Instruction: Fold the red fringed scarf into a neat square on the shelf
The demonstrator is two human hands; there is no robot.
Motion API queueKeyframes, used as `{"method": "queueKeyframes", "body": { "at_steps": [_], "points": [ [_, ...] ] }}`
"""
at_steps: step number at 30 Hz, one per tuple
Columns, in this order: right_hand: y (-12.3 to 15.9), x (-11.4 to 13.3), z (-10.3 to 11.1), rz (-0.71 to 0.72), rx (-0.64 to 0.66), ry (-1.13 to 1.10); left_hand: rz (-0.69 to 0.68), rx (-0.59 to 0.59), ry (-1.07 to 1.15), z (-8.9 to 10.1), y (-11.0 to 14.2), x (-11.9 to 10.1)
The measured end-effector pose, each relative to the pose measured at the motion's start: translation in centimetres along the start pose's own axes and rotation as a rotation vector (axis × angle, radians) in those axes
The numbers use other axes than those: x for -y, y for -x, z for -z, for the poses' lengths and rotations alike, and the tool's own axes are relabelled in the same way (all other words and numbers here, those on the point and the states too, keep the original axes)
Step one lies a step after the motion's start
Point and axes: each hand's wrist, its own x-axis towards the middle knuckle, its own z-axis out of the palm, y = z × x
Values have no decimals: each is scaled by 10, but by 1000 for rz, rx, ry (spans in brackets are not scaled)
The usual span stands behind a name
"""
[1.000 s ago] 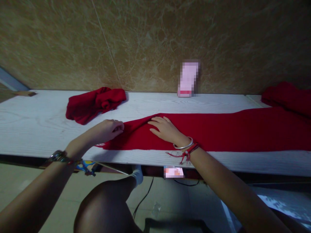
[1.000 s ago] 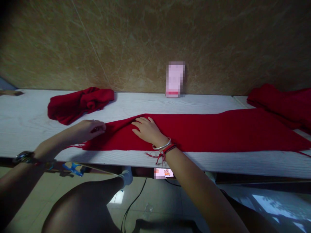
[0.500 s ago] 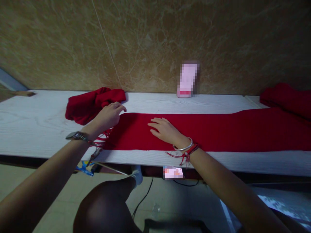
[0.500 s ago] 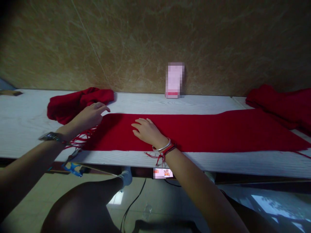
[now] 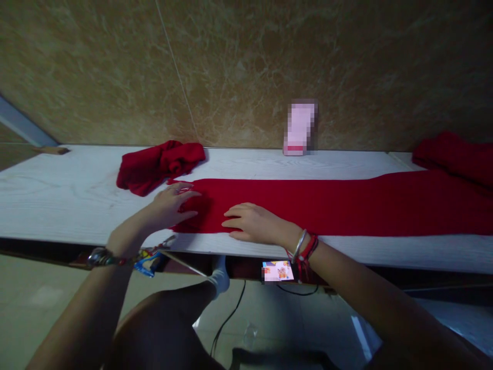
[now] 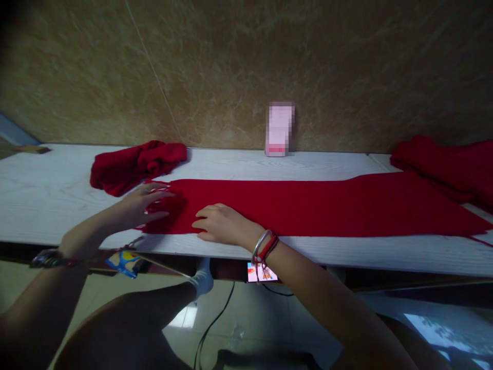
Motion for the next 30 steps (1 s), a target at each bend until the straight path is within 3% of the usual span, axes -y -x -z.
{"method": "queueKeyframes", "body": {
  "at_steps": [3,10,14,17,24,27,30],
  "points": [
    [-3,7,0,-38,18,9,-194,67,144,-3,15,-4],
    [2,11,1,-80,5,-41,-76,-47,114,-14,34,5],
    [5,9,0,-97,-35,-81,-40,29,150,-5,41,1],
    [7,7,3,-74,16,-97,-8,45,109,-1,44,-2],
    [13,8,14,-76,89,-132,-24,-41,21,-8,36,0],
    [17,11,13,-88,60,-131,-30,-65,29,-8,38,0],
    [19,13,9,-137,-8,-87,-28,-175,62,-7,42,3]
  ]
}}
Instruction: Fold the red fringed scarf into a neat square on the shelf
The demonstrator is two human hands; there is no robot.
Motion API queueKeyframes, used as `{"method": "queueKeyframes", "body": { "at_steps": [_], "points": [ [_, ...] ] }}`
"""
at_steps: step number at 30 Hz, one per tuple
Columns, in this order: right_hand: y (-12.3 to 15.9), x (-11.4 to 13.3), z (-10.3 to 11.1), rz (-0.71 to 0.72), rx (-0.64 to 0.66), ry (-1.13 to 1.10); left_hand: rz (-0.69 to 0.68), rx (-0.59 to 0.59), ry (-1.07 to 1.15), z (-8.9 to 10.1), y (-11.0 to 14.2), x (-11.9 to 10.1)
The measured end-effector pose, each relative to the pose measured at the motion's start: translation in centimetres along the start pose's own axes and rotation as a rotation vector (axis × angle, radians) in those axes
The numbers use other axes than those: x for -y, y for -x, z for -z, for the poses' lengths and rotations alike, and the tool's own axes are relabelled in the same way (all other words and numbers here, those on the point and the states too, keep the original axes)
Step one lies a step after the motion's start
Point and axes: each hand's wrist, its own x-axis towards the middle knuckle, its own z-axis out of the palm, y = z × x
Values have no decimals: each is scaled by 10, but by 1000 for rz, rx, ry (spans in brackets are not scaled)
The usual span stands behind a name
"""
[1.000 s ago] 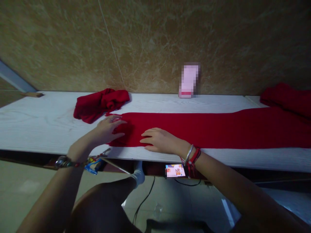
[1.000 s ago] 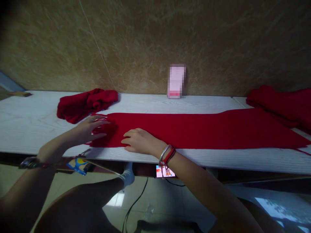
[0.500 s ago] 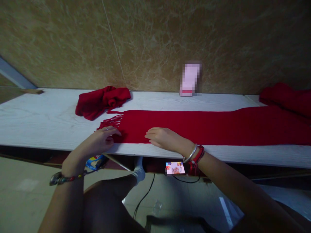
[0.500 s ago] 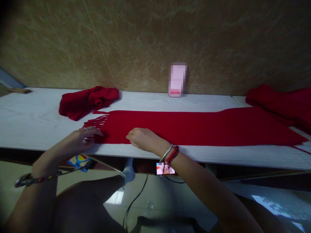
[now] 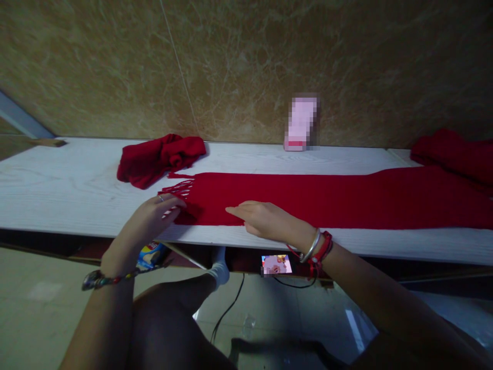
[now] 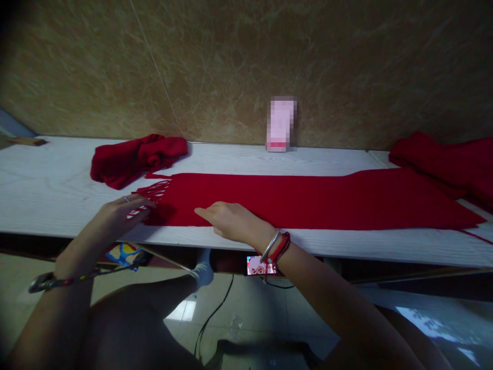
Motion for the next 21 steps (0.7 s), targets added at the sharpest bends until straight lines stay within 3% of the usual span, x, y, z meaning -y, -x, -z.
{"method": "queueKeyframes", "body": {
  "at_steps": [7,14,18,21],
  "points": [
    [-3,3,-13,0,-76,180,-23,-306,96,-2,5,5],
    [-10,8,-17,-59,-145,305,-11,-359,68,6,10,2],
    [-7,6,-17,22,-178,305,-5,-295,-49,10,17,5],
    [-1,5,-20,135,-127,302,12,-56,-93,8,19,5]
  ]
}}
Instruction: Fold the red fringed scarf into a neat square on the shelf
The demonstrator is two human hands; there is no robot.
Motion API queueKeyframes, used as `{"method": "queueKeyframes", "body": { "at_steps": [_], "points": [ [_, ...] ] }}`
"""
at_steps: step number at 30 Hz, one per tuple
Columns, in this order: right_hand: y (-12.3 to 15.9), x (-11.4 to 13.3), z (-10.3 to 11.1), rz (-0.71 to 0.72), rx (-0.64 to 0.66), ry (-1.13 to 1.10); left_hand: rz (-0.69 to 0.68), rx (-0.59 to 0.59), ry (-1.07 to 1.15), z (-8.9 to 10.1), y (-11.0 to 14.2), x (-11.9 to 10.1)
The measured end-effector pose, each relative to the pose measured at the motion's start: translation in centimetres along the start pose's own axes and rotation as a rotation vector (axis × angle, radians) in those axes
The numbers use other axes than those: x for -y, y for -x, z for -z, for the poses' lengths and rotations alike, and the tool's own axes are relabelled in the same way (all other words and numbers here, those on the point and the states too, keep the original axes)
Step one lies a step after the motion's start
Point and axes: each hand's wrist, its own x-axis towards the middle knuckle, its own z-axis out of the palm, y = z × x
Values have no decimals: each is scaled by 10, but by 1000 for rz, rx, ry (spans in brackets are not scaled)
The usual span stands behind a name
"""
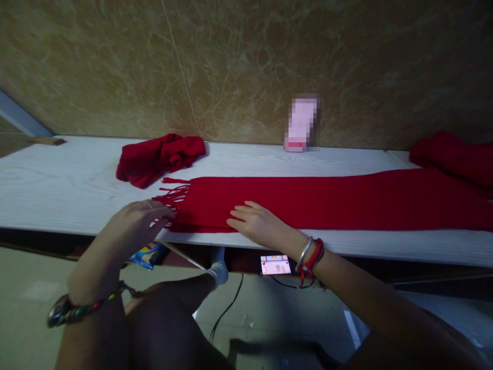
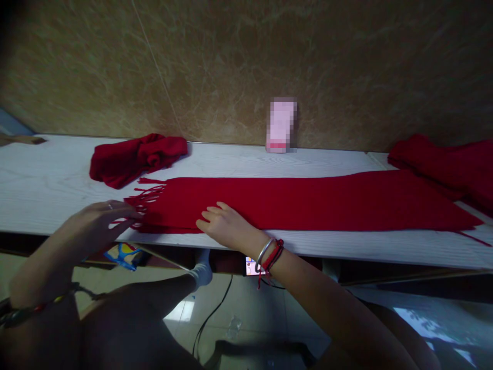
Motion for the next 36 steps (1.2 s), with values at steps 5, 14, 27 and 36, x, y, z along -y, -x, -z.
{"method": "queueKeyframes", "body": {
  "at_steps": [5,14,27,36],
  "points": [
    [-2,-1,-3,-69,47,-158,63,275,-17,2,-7,-10],
    [-8,-8,9,-201,-53,-281,249,-20,-149,24,-12,-28],
    [2,-6,-1,-65,26,-178,345,385,-280,22,-2,-23],
    [3,-4,7,52,146,-188,400,396,-214,8,9,-16]
  ]
}}
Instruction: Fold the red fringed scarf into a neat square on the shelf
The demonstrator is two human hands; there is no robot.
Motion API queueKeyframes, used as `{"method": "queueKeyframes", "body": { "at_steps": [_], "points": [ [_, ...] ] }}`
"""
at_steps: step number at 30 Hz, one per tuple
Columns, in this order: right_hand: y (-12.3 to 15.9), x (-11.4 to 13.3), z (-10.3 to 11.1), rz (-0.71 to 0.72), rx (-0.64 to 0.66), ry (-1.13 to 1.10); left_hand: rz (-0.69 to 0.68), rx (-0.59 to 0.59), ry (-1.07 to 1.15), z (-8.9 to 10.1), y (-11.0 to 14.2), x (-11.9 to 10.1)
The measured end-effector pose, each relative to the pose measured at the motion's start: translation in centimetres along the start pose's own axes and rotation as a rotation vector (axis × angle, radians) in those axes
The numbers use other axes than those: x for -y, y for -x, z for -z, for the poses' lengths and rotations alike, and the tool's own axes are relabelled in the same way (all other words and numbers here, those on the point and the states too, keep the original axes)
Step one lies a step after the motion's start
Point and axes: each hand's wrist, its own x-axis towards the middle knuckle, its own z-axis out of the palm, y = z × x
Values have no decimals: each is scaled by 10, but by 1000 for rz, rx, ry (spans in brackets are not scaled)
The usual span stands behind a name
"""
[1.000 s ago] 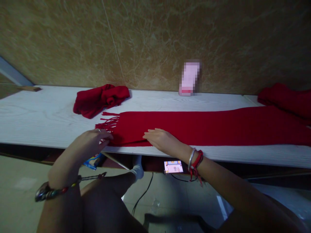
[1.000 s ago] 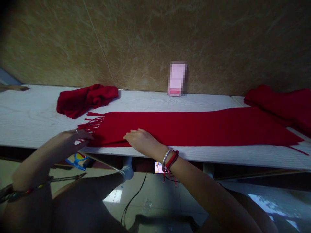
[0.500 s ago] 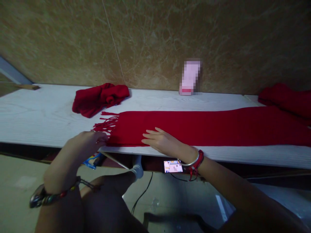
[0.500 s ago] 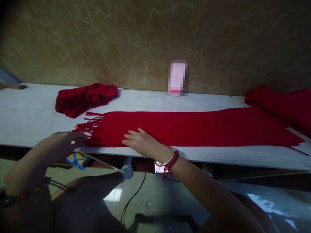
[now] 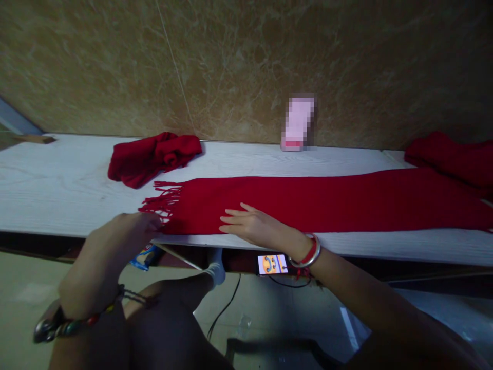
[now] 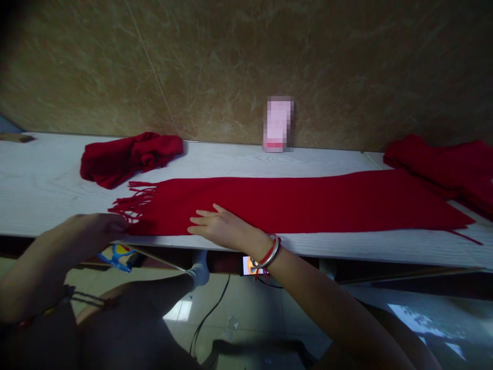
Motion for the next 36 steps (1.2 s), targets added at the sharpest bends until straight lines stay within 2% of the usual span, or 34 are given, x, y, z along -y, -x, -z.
{"method": "queueKeyframes", "body": {
  "at_steps": [3,6,9,11,12,14,16,19,23,25,27,30,32,36],
  "points": [
    [0,3,3,-19,30,2,33,-96,-29,-3,4,0],
    [-1,2,3,-26,35,-14,-7,-242,-80,5,9,-10],
    [-2,1,-1,-18,-13,-41,-67,-370,-30,17,2,-34],
    [-3,1,-5,-22,-37,-63,-171,-419,110,19,-11,-57],
    [-2,1,-6,-30,-37,-71,-181,-438,173,19,-19,-70],
    [1,2,-7,-67,-20,-80,-227,-374,230,13,-35,-91],
    [8,2,-5,-125,5,-90,-202,-202,234,5,-47,-103],
    [22,-2,3,-220,42,-122,-89,-44,205,-5,-54,-103],
    [29,-15,9,-507,-52,-103,38,-87,181,-6,-55,-97],
    [26,-20,7,-618,-76,-69,13,-160,181,-4,-56,-103],
    [21,-24,3,-642,-42,-45,-78,-189,202,-1,-61,-114],
    [22,-27,-1,-635,1,-23,-108,-78,240,3,-71,-127],
    [32,-32,1,-662,14,-11,-28,-24,250,4,-77,-129],
    [82,-52,10,-807,60,23,79,-59,279,2,-84,-119]
  ]
}}
